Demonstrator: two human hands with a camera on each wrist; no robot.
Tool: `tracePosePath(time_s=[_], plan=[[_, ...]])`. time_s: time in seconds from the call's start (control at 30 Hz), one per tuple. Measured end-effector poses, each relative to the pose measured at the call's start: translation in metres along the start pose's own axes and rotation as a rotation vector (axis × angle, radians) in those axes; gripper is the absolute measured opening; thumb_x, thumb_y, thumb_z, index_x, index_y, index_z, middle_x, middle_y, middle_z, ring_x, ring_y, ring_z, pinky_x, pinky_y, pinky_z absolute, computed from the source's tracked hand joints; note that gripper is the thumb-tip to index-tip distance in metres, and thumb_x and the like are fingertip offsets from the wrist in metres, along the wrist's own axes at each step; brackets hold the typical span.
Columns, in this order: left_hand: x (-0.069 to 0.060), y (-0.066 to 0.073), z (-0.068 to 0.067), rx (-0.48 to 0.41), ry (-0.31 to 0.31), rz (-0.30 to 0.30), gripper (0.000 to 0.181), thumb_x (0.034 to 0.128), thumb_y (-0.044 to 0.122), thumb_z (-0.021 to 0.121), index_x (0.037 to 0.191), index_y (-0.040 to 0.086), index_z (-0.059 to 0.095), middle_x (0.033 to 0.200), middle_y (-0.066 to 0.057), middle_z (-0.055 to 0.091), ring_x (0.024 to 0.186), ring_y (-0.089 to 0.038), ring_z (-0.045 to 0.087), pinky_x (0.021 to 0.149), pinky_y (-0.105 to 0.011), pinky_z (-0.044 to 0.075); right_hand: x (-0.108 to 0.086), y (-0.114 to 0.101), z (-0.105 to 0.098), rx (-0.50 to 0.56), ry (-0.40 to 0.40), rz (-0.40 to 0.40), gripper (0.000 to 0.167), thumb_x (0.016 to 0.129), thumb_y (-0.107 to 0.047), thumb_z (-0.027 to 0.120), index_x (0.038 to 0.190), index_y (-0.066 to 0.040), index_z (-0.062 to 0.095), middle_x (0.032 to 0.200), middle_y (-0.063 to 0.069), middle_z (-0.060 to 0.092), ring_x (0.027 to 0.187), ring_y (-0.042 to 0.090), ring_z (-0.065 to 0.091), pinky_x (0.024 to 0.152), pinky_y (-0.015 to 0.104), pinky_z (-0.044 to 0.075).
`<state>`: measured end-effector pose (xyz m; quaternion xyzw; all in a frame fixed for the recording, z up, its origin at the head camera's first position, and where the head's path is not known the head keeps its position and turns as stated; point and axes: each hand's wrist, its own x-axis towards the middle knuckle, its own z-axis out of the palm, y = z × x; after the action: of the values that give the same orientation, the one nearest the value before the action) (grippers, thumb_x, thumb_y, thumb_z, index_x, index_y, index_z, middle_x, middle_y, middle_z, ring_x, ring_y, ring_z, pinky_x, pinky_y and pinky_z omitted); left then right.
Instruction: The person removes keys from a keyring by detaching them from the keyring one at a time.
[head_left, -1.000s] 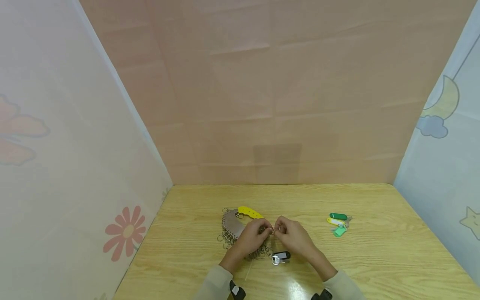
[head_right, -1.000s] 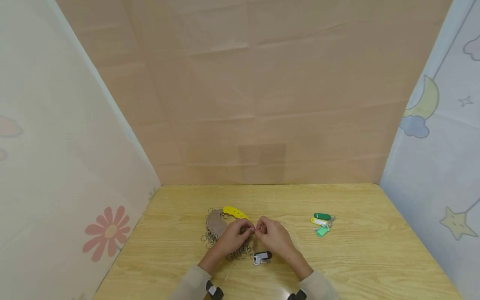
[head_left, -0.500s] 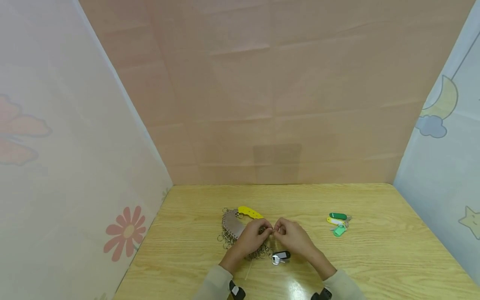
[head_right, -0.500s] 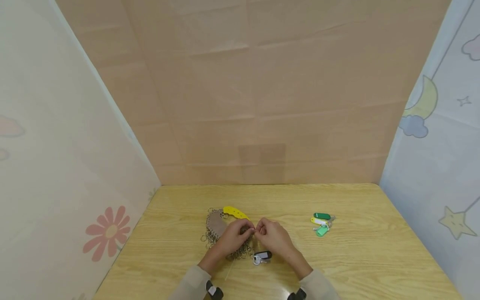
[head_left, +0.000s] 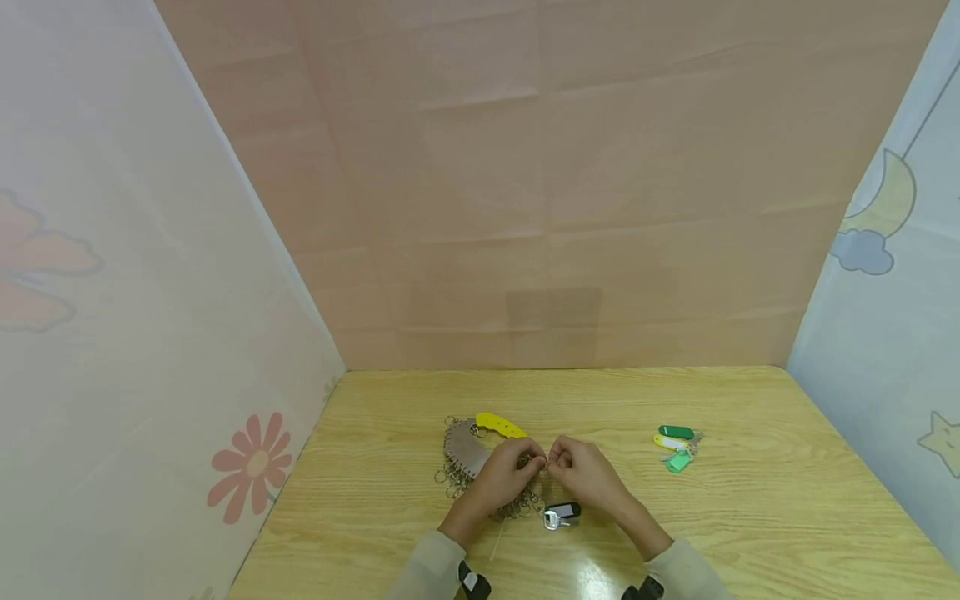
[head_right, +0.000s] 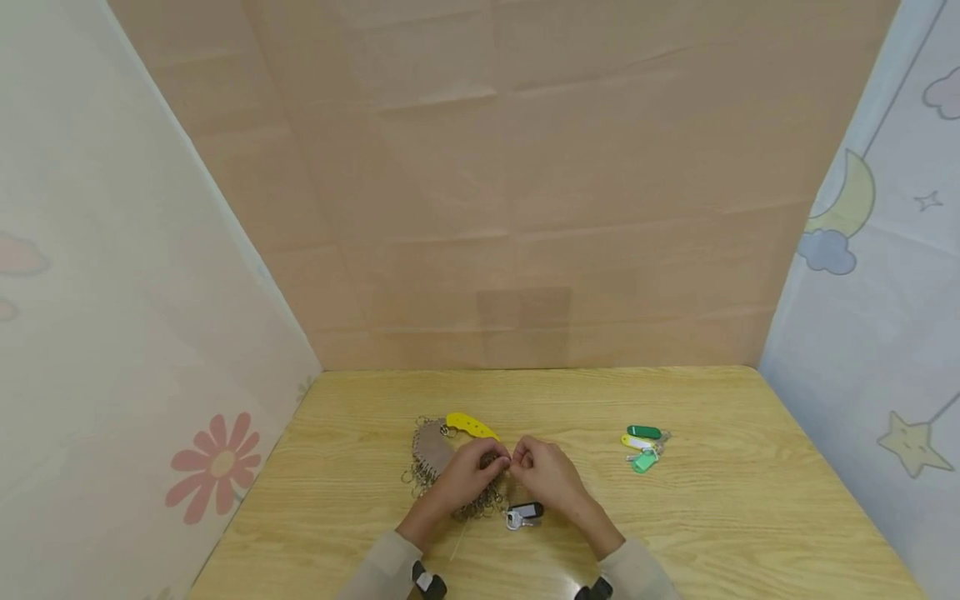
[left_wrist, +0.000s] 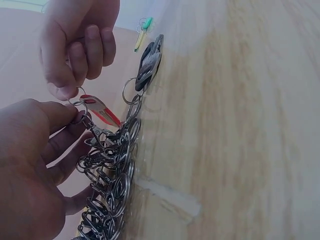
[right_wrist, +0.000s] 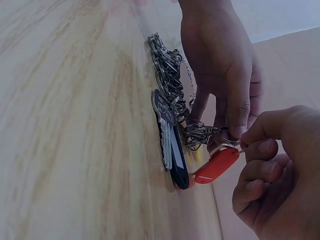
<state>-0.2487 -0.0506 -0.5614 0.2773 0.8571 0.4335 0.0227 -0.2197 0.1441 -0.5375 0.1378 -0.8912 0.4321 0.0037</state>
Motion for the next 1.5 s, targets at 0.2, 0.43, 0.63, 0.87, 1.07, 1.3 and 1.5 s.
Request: tracePosePath(time_s=[0.2, 0.43, 0.63, 0.87, 1.07, 1.3, 1.5], plan=[[0.000, -0.001, 0.000, 0.002, 0.001, -0.013, 0.011, 0.1085, 0.021, 0.064, 0.106, 0.016, 0.074, 0.104, 0.004, 0.075, 0.094, 0.001, 0.062, 0.084, -0.022, 0.053, -0.001, 0.000, 0.000, 0.016, 0.009, 0.010, 0.008, 0.095, -0.008, 0.071, 0.089, -0.013, 0.066, 0.066, -0.005, 0.055, 0.054, 0.002, 0.044, 0.051, 0.021, 0.036], [0.000, -0.001, 0.000, 0.019, 0.007, -0.010, 0.013, 0.1088, 0.024, 0.064, 0.107, 0.017, 0.074, 0.106, 0.005, 0.075, 0.094, 0.001, 0.062, 0.084, -0.022, 0.053, 0.000, 0.000, 0.002, -0.021, 0.019, 0.045, 0.007, 0.095, -0.010, 0.071, 0.089, -0.013, 0.068, 0.068, -0.006, 0.056, 0.056, 0.003, 0.046, 0.052, 0.021, 0.036], [0.000, -0.001, -0.001, 0.024, 0.009, -0.004, 0.012, 0.1088, 0.024, 0.064, 0.108, 0.017, 0.074, 0.107, 0.005, 0.075, 0.096, 0.001, 0.063, 0.086, -0.023, 0.054, 0.001, 0.001, 0.002, -0.025, 0.012, 0.053, 0.007, 0.094, -0.008, 0.070, 0.089, -0.013, 0.068, 0.067, -0.006, 0.055, 0.055, 0.003, 0.044, 0.051, 0.020, 0.034], [-0.001, -0.001, -0.001, 0.026, 0.009, 0.008, 0.012, 0.1085, 0.023, 0.064, 0.107, 0.017, 0.074, 0.105, 0.006, 0.075, 0.095, 0.001, 0.062, 0.086, -0.023, 0.054, 0.002, 0.001, 0.001, -0.012, 0.000, 0.026, 0.011, 0.094, -0.007, 0.071, 0.089, -0.015, 0.065, 0.063, -0.007, 0.050, 0.053, 0.002, 0.041, 0.049, 0.020, 0.031], [-0.001, -0.001, -0.001, 0.013, -0.001, -0.014, 0.012, 0.1083, 0.023, 0.065, 0.107, 0.017, 0.074, 0.103, 0.007, 0.074, 0.092, 0.003, 0.060, 0.083, -0.022, 0.052, 0.001, 0.001, 0.001, 0.005, -0.005, 0.004, 0.011, 0.094, -0.005, 0.070, 0.088, -0.014, 0.066, 0.065, -0.006, 0.051, 0.056, 0.002, 0.043, 0.052, 0.020, 0.034], [-0.001, -0.002, -0.001, 0.028, 0.006, -0.025, 0.012, 0.1087, 0.023, 0.064, 0.108, 0.017, 0.074, 0.106, 0.006, 0.074, 0.094, 0.001, 0.062, 0.083, -0.023, 0.053, 0.000, -0.001, -0.003, 0.047, -0.013, -0.022, 0.007, 0.098, -0.006, 0.068, 0.091, -0.010, 0.068, 0.067, -0.006, 0.050, 0.056, 0.001, 0.042, 0.053, 0.020, 0.036], [-0.001, -0.004, -0.002, 0.010, 0.005, -0.030, 0.012, 0.1088, 0.023, 0.064, 0.108, 0.017, 0.074, 0.104, 0.007, 0.073, 0.091, 0.002, 0.060, 0.082, -0.022, 0.053, -0.001, -0.006, -0.012, 0.050, 0.001, -0.034, 0.009, 0.099, -0.008, 0.068, 0.092, -0.014, 0.068, 0.065, -0.006, 0.049, 0.053, 0.001, 0.038, 0.050, 0.019, 0.031]])
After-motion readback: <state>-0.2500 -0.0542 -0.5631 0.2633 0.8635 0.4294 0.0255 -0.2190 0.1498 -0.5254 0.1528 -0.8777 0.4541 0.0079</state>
